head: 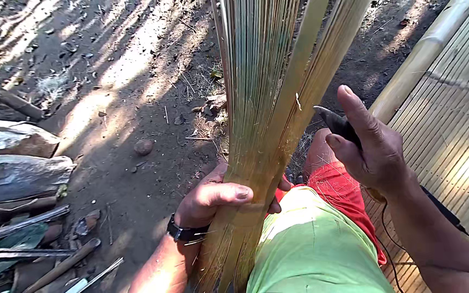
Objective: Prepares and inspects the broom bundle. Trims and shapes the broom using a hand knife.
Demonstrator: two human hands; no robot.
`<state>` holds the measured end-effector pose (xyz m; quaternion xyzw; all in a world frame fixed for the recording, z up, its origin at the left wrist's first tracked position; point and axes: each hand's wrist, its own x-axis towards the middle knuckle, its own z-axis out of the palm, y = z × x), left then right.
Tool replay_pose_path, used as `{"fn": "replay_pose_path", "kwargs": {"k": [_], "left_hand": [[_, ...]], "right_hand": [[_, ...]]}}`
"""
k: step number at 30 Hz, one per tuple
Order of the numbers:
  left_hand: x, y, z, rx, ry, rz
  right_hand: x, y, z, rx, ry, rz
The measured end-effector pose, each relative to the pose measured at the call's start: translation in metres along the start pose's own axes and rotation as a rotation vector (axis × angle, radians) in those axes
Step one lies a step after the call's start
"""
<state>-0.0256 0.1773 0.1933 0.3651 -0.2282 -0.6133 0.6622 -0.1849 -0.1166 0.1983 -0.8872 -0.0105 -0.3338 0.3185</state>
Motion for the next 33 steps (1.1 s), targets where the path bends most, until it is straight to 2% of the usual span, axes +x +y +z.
{"fn": "replay_pose_path", "kwargs": {"k": [5, 18, 33], "left_hand": [[0.007, -0.001, 0.01, -0.056, -0.108, -0.028], [0.009, -0.002, 0.006, -0.118, -0.102, -0.049], [0.013, -0.005, 0.008, -0.079, -0.125, -0.023]], "right_hand": [[0.007, 0.0, 0.006, 0.09, -0.018, -0.069], [0.008, 0.01, 0.0, 0.042, -0.025, -0.1], [0.013, -0.002, 0.001, 0.036, -0.02, -0.15]]}}
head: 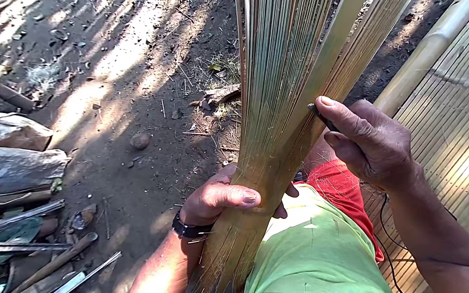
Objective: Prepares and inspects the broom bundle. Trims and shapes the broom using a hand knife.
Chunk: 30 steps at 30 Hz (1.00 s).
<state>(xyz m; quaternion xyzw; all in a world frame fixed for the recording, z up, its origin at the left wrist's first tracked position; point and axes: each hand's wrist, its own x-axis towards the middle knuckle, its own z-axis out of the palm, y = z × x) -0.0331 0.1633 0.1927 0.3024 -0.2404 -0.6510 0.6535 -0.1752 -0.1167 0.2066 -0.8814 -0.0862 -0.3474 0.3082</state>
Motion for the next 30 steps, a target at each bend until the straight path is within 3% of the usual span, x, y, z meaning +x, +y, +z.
{"fn": "replay_pose_path", "kwargs": {"k": [5, 7, 10, 13, 15, 23, 30], "left_hand": [[-0.005, 0.01, -0.005, 0.07, 0.077, 0.053], [-0.008, 0.011, -0.01, 0.053, 0.1, 0.059], [-0.013, 0.01, -0.009, 0.003, 0.118, 0.071], [-0.015, 0.01, -0.005, -0.031, 0.099, 0.056], [-0.017, 0.013, -0.003, -0.055, 0.076, 0.049], [-0.024, 0.012, -0.001, -0.095, 0.035, 0.027], [-0.025, 0.013, -0.003, -0.014, 0.053, 0.078]], "right_hand": [[-0.048, -0.041, 0.016, 0.356, -0.313, -0.111], [-0.065, -0.045, 0.025, 0.434, -0.368, -0.075], [-0.073, -0.026, 0.031, 0.481, -0.25, 0.202], [-0.073, -0.004, 0.041, 0.823, -0.069, 0.504], [-0.072, 0.0, 0.047, 0.989, -0.014, 0.585], [-0.047, -0.019, 0.052, 1.319, 0.05, 0.476], [-0.042, -0.027, 0.047, 1.287, 0.13, 0.405]]}}
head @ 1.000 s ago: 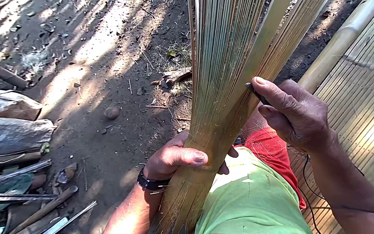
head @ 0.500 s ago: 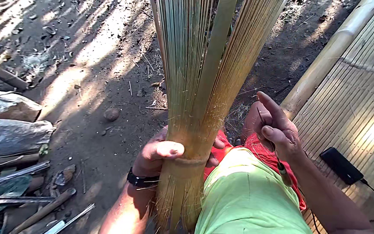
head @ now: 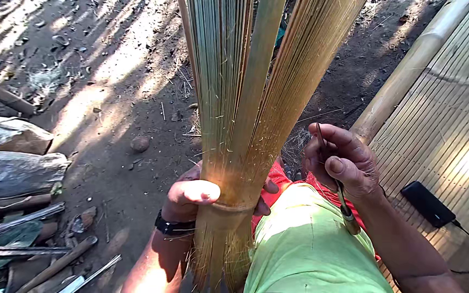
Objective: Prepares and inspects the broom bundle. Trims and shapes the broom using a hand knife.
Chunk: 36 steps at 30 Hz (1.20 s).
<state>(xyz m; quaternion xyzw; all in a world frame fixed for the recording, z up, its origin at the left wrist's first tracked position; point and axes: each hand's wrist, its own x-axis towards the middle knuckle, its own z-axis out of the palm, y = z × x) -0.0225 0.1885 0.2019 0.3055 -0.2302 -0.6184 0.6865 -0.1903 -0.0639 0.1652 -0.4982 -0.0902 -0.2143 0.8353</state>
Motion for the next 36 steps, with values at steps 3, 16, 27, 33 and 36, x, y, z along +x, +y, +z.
{"fn": "replay_pose_path", "kwargs": {"k": [3, 16, 27, 33, 36], "left_hand": [[0.002, -0.001, -0.002, -0.03, -0.029, -0.016], [-0.007, 0.003, 0.005, -0.2, -0.071, -0.073], [-0.002, 0.005, 0.002, -0.255, -0.048, -0.066], [0.0, 0.008, 0.002, -0.319, -0.027, -0.067], [-0.001, 0.01, -0.01, -0.209, -0.074, -0.041]], "right_hand": [[-0.005, 0.001, -0.001, -0.105, -0.098, -0.041], [0.02, 0.008, 0.007, 0.094, -0.134, 0.058], [0.026, 0.005, 0.013, 0.097, -0.096, -0.094], [0.027, 0.014, 0.007, 0.067, -0.085, -0.113], [0.023, 0.02, 0.007, -0.013, -0.166, -0.127]]}}
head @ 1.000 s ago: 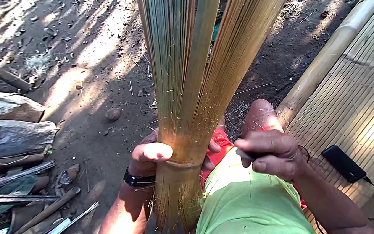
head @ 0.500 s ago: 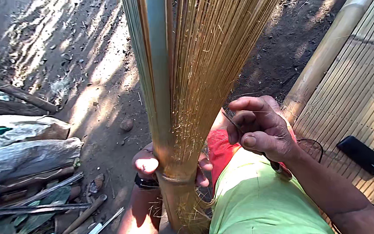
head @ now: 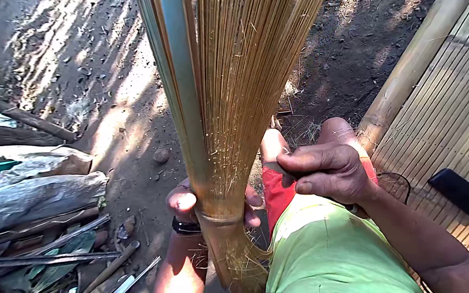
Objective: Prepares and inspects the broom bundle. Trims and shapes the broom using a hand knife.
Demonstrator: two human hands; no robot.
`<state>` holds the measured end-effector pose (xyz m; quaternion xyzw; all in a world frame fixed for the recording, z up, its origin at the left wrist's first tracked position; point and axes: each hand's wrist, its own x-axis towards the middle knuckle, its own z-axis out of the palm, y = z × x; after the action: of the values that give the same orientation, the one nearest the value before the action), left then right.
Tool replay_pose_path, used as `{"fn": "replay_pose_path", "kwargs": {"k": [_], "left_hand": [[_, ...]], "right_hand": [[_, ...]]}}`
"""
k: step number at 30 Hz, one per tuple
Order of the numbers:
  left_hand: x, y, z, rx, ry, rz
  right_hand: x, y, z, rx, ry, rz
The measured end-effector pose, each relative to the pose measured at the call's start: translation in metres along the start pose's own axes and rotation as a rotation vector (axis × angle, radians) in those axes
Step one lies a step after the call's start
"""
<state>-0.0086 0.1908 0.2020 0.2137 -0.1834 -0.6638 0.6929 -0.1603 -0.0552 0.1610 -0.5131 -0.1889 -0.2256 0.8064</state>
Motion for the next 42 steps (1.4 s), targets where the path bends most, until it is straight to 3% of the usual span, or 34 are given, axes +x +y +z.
{"fn": "replay_pose_path", "kwargs": {"k": [5, 9, 14, 29, 38, 42], "left_hand": [[0.001, 0.012, -0.006, 0.08, 0.024, 0.046], [-0.002, 0.009, -0.005, 0.068, 0.026, 0.053], [0.0, 0.007, 0.005, 0.016, -0.036, 0.018], [0.003, 0.001, 0.001, -0.04, -0.062, -0.019], [0.004, 0.027, -0.02, 0.111, 0.063, 0.047], [0.004, 0.029, -0.021, 0.179, 0.2, 0.108]], "right_hand": [[-0.03, 0.021, 0.013, -0.05, -0.18, 0.037], [-0.023, 0.018, 0.004, 0.023, -0.114, 0.193], [0.006, 0.014, 0.006, 0.161, -0.017, 0.259], [0.019, -0.003, 0.002, 0.135, 0.122, 0.073], [-0.033, 0.015, 0.019, -0.008, -0.266, 0.076], [-0.055, 0.015, 0.006, -0.036, -0.222, 0.147]]}}
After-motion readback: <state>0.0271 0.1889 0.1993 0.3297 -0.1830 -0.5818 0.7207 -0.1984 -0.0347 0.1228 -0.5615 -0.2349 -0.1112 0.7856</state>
